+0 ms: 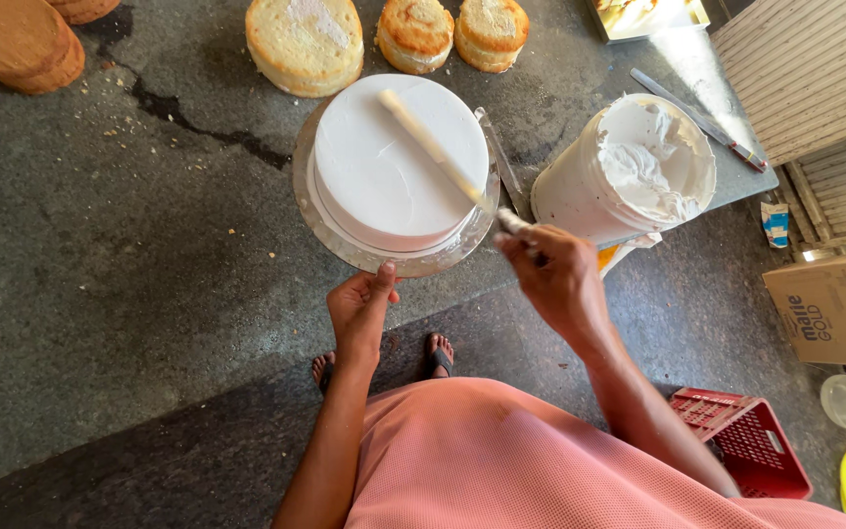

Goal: The person spreads white frosting onto a small round cake using a spatula, smoothing the top and sides. They rotate the cake stand to evenly coat the surface and use a bench scraper to refine the edges.

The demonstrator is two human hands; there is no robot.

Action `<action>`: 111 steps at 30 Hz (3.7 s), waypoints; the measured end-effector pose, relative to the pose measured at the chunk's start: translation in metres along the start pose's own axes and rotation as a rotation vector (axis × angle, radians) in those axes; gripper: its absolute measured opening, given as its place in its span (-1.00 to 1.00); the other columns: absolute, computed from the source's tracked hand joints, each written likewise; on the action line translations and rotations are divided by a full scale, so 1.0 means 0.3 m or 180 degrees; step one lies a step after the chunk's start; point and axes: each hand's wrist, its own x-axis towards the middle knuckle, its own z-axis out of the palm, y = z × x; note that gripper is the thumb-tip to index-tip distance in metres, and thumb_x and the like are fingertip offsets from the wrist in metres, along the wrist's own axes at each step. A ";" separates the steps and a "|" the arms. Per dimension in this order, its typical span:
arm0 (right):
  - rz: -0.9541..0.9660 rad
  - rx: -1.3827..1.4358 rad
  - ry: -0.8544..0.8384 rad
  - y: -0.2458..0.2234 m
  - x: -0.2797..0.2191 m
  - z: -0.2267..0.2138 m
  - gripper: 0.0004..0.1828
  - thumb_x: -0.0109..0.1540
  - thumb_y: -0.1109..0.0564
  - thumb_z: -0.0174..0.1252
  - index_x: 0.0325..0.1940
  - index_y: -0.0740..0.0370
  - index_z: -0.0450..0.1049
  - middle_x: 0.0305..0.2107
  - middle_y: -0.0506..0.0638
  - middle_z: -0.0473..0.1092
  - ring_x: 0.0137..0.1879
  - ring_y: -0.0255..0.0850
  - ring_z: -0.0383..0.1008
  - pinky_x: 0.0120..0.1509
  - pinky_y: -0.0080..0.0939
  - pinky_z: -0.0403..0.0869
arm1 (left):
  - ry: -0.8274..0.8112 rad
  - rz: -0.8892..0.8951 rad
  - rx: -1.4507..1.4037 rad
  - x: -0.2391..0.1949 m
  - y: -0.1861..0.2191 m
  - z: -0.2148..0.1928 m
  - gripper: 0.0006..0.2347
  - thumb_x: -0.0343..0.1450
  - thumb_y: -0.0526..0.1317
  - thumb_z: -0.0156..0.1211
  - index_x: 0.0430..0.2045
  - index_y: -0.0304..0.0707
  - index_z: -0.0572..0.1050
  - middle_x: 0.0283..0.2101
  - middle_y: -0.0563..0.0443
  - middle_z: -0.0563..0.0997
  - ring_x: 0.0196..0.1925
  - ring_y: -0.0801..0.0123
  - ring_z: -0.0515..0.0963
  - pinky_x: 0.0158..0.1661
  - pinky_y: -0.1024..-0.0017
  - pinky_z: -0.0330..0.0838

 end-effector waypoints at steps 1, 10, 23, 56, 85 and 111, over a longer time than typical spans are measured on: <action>0.0174 0.0132 -0.0219 0.003 0.001 0.007 -0.65 0.32 0.03 0.24 0.12 0.25 0.59 -0.55 0.06 0.49 -0.55 -0.36 0.22 -0.52 -0.22 0.18 | -0.0010 0.0037 -0.0013 0.000 -0.006 0.001 -0.59 0.41 0.07 0.33 -0.64 -0.36 0.56 -0.60 0.12 0.55 -0.55 0.63 0.40 -0.45 0.59 0.19; 0.0130 0.2861 -0.0224 0.027 0.077 -0.019 -0.38 0.26 0.20 0.20 0.41 0.31 0.26 -0.41 0.07 0.52 -0.55 -0.38 0.37 -0.51 -0.33 0.35 | -0.0917 -0.0505 0.1156 -0.035 0.090 0.084 -0.45 0.45 0.26 -0.11 -0.58 -0.27 0.61 -0.59 0.10 0.60 -0.60 0.57 0.48 -0.55 0.56 0.34; -0.0627 0.3277 0.2592 0.107 0.112 -0.164 -0.81 0.40 0.09 0.25 -0.11 0.30 0.58 -0.16 0.14 0.60 -0.38 -0.34 0.45 -0.28 -0.29 0.45 | -0.2608 0.0341 0.1343 -0.205 0.273 0.355 -0.46 0.54 0.28 -0.26 -0.62 -0.18 0.32 -0.69 0.21 0.30 -0.67 0.58 0.32 -0.66 0.45 0.24; -0.0438 -0.0500 0.0414 0.069 0.094 -0.093 -0.63 0.31 0.09 0.26 0.12 0.36 0.52 -0.32 0.14 0.41 -0.37 -0.06 0.44 -0.21 -0.10 0.41 | -0.0139 -0.0205 0.0252 0.075 0.134 -0.099 -0.66 0.42 0.03 0.26 -0.39 -0.35 0.62 -0.39 -0.02 0.69 -0.33 0.45 0.65 -0.33 0.49 0.48; -0.0602 -0.0636 0.0018 0.029 0.092 -0.047 -0.74 0.28 0.09 0.26 -0.05 0.31 0.62 -0.44 0.12 0.40 -0.48 -0.02 0.38 -0.32 0.02 0.34 | 0.0146 -0.0018 0.0411 0.080 0.132 -0.120 -0.68 0.44 0.04 0.26 -0.42 -0.28 0.62 -0.46 0.03 0.67 -0.37 0.47 0.66 -0.37 0.49 0.47; -0.0217 0.3001 0.0597 0.115 -0.013 -0.077 -0.40 0.38 0.22 0.18 0.50 0.36 0.24 -0.28 0.14 0.49 -0.47 -0.33 0.42 -0.46 -0.33 0.41 | -0.2512 -0.0030 0.0860 -0.118 0.100 0.317 -0.40 0.43 0.35 -0.12 -0.01 -0.20 0.52 -0.29 -0.05 0.69 -0.29 0.43 0.67 -0.17 0.38 0.64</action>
